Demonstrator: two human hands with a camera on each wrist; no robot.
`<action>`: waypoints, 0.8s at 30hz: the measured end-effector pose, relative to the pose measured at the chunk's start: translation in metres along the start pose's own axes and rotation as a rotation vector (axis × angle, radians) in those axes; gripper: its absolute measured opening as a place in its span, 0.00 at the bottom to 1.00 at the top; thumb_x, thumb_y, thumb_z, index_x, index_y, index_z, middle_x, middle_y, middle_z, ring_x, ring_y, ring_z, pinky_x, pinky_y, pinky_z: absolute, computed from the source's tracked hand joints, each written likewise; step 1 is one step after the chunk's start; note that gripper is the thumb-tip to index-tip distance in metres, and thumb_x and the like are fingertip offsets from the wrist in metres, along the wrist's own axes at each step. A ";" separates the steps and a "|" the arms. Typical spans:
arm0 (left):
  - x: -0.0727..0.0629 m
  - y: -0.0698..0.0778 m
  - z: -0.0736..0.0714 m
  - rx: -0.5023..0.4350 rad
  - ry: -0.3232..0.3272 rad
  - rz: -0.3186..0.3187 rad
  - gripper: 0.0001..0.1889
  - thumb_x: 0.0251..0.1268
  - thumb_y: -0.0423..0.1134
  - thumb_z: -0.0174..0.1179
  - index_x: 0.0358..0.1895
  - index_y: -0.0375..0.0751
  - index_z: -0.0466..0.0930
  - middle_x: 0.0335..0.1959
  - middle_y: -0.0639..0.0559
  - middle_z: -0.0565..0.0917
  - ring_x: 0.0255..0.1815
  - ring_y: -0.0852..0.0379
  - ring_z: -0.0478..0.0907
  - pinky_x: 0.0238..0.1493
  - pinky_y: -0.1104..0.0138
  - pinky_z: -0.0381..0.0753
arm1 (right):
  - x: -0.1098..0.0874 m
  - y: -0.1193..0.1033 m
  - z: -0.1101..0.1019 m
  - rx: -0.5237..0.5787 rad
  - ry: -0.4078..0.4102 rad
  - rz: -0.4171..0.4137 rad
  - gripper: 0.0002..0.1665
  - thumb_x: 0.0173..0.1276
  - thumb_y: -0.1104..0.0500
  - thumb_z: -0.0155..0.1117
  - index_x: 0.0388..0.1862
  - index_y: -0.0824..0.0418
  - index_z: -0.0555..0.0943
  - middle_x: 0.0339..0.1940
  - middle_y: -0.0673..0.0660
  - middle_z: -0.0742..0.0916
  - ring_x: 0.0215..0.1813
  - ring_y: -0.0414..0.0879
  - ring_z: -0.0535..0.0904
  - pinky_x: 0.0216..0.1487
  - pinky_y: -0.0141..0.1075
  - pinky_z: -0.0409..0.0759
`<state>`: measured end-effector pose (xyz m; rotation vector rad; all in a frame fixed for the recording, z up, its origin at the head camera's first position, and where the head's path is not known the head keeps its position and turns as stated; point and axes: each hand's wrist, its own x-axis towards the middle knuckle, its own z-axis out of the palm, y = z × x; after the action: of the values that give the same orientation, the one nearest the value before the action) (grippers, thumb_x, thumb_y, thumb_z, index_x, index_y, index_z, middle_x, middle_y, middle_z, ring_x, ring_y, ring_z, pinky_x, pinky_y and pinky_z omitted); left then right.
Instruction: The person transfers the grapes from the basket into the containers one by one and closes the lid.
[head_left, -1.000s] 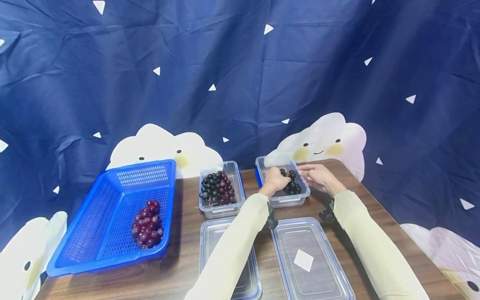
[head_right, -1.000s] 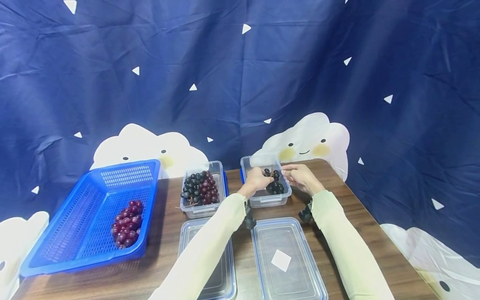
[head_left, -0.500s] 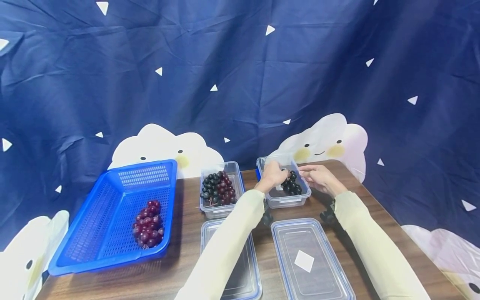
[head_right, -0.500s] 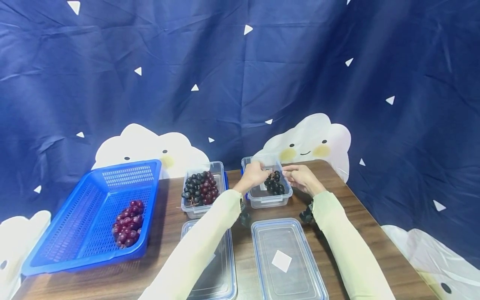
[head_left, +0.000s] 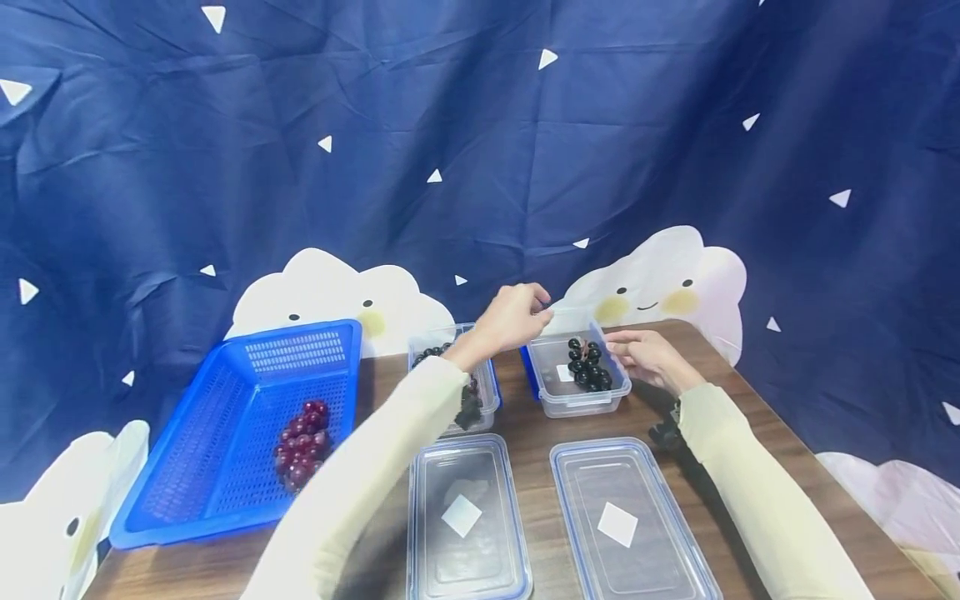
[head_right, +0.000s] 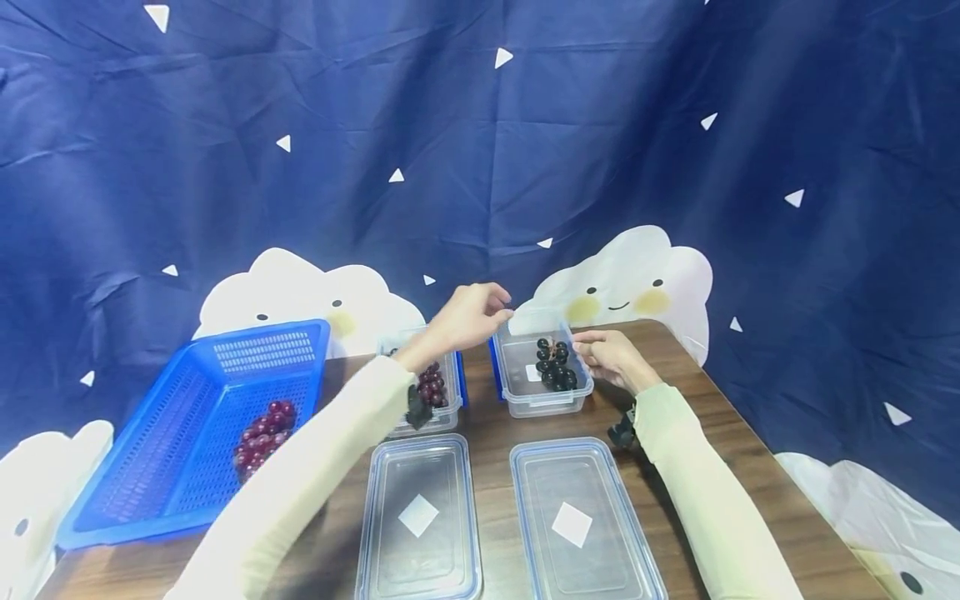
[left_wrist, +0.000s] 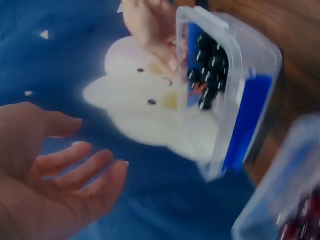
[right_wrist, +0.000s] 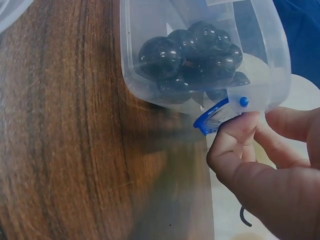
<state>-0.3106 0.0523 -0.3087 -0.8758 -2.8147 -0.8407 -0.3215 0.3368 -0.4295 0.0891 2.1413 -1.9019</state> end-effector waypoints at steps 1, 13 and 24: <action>-0.006 -0.001 -0.008 0.020 -0.004 0.010 0.18 0.78 0.42 0.59 0.62 0.36 0.82 0.54 0.42 0.90 0.56 0.48 0.88 0.59 0.59 0.88 | 0.000 0.001 -0.001 0.004 -0.004 0.002 0.34 0.82 0.65 0.54 0.81 0.74 0.58 0.35 0.42 0.86 0.37 0.33 0.82 0.42 0.28 0.84; -0.102 -0.044 -0.077 0.300 0.009 0.064 0.16 0.74 0.40 0.61 0.58 0.35 0.82 0.53 0.39 0.90 0.55 0.45 0.88 0.59 0.52 0.88 | 0.006 0.003 -0.001 0.037 -0.025 0.014 0.36 0.83 0.63 0.55 0.82 0.73 0.57 0.37 0.42 0.88 0.41 0.34 0.85 0.48 0.33 0.87; -0.173 -0.133 -0.104 0.230 0.029 -0.329 0.16 0.72 0.41 0.61 0.55 0.34 0.83 0.42 0.40 0.91 0.35 0.48 0.86 0.33 0.58 0.86 | 0.006 0.003 -0.002 0.034 -0.021 0.004 0.34 0.83 0.65 0.53 0.81 0.75 0.57 0.34 0.43 0.86 0.37 0.33 0.81 0.38 0.27 0.82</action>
<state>-0.2474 -0.1808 -0.3237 -0.3724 -2.9951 -0.5338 -0.3271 0.3388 -0.4338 0.0798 2.0935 -1.9286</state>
